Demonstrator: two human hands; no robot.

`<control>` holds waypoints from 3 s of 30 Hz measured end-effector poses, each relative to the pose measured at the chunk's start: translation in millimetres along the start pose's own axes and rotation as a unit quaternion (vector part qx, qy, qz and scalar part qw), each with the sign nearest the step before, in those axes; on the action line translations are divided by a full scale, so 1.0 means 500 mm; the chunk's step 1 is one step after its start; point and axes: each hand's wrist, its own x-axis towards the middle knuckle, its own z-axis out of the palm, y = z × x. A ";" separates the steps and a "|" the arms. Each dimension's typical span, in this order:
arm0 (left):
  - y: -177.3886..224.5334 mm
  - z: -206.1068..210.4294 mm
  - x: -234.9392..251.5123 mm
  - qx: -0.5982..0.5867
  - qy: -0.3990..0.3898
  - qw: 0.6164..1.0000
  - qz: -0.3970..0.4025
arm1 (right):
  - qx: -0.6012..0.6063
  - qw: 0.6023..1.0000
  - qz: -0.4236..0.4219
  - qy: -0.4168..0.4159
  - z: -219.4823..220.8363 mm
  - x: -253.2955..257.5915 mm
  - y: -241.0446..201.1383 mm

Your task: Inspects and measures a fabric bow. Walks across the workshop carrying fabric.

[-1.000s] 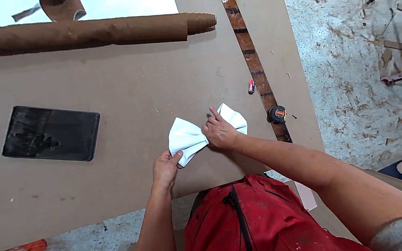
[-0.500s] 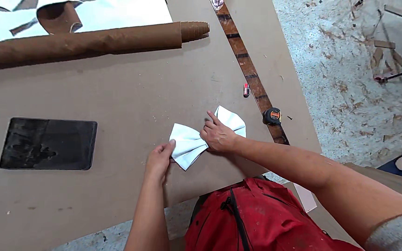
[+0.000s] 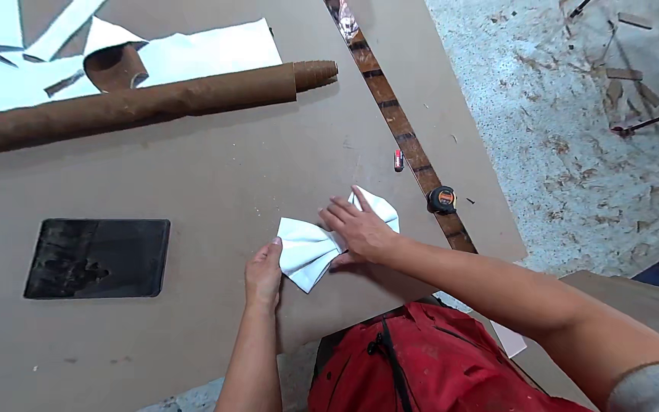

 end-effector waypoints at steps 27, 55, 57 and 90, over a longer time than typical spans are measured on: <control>0.216 0.309 -0.401 -0.371 -0.517 0.770 0.055 | 0.475 0.753 0.325 0.318 -0.223 -0.707 -0.162; 0.293 1.336 -0.994 -0.266 -0.618 0.739 0.017 | 0.481 0.663 0.456 0.348 -0.412 -1.615 0.429; 0.321 1.387 -0.984 -0.235 -0.580 0.779 0.034 | 0.469 0.597 0.512 0.402 -0.413 -1.669 0.491; 1.093 2.598 -0.538 -0.223 -0.420 0.865 0.161 | 0.674 0.309 0.425 0.519 -0.876 -1.444 1.947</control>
